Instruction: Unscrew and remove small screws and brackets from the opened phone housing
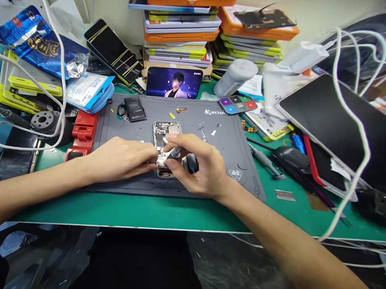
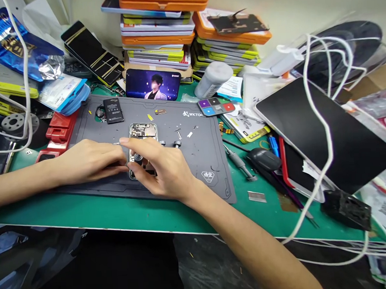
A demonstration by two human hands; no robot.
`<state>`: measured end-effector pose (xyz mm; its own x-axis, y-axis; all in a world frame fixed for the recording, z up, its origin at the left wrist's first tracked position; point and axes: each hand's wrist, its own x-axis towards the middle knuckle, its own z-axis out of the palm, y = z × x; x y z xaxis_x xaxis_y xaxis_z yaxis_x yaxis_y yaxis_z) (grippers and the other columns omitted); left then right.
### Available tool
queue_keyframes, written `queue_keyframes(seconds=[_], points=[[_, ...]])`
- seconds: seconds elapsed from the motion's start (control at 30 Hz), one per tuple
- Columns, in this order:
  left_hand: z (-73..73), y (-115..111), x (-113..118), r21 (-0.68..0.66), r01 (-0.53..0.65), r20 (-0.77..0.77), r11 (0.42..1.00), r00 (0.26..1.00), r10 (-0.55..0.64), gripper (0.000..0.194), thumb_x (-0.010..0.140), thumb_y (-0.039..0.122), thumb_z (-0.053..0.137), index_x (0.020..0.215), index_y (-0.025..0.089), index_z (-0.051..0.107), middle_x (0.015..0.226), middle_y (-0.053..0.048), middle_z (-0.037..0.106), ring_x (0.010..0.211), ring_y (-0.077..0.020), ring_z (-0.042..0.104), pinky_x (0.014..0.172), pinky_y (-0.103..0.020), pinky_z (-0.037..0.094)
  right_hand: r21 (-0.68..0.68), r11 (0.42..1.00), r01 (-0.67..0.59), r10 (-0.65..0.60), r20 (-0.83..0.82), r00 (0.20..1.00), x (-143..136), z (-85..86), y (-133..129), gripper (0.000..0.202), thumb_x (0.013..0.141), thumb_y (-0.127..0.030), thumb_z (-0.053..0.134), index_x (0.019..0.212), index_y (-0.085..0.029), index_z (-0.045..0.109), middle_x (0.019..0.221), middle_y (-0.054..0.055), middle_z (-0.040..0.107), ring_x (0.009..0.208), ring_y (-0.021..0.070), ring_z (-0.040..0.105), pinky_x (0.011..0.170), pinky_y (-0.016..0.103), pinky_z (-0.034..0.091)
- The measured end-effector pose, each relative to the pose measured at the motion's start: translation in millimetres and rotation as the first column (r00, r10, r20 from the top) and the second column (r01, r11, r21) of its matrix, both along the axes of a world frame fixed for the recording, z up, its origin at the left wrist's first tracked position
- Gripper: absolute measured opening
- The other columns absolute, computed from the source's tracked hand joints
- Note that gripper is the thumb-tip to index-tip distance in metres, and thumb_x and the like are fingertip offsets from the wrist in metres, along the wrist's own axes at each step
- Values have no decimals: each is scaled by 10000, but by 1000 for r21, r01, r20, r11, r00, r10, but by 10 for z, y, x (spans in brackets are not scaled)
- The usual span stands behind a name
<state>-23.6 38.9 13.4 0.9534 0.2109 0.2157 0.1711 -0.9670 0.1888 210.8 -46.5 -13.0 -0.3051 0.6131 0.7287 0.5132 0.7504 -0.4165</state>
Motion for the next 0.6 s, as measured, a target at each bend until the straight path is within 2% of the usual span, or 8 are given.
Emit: queue_keyframes(seconds=[0.17, 0.37, 0.47, 0.6], points=[[25, 26, -19, -46, -2, 52, 999, 999, 4, 275, 1130, 380, 500, 1100, 210, 715, 1074, -36, 789, 915, -138, 744, 708, -217, 492, -5, 1000, 18, -18, -91, 996, -12, -58, -5, 674, 962, -79, 636, 1572, -287, 439, 1187, 57, 743, 755, 134, 731, 527, 236, 611], [13, 51, -36, -88, 19, 100, 996, 995, -10, 272, 1121, 369, 532, 1151, 234, 767, 1110, -22, 812, 922, -132, 764, 723, -222, 501, -32, 995, -94, 84, -230, 970, -28, -60, 8, 690, 968, -68, 632, 1572, -314, 408, 1139, 56, 728, 848, 147, 740, 572, 234, 648], [5, 54, -35, -107, 12, 88, 994, 996, -3, 281, 1122, 365, 529, 1155, 225, 770, 1103, -27, 814, 929, -139, 763, 749, -228, 512, 9, 996, -88, 87, -225, 971, -33, -52, 3, 683, 954, -69, 672, 1546, -312, 433, 1139, 64, 753, 926, 165, 771, 617, 241, 667], [4, 45, -24, -122, -1, 81, 993, 997, 11, 264, 1117, 339, 534, 1146, 220, 768, 1088, -31, 811, 883, -132, 757, 728, -223, 508, 11, 999, -46, 48, -205, 978, -33, -47, -8, 641, 958, -87, 691, 1505, -318, 449, 1131, 56, 771, 924, 166, 789, 623, 244, 677]])
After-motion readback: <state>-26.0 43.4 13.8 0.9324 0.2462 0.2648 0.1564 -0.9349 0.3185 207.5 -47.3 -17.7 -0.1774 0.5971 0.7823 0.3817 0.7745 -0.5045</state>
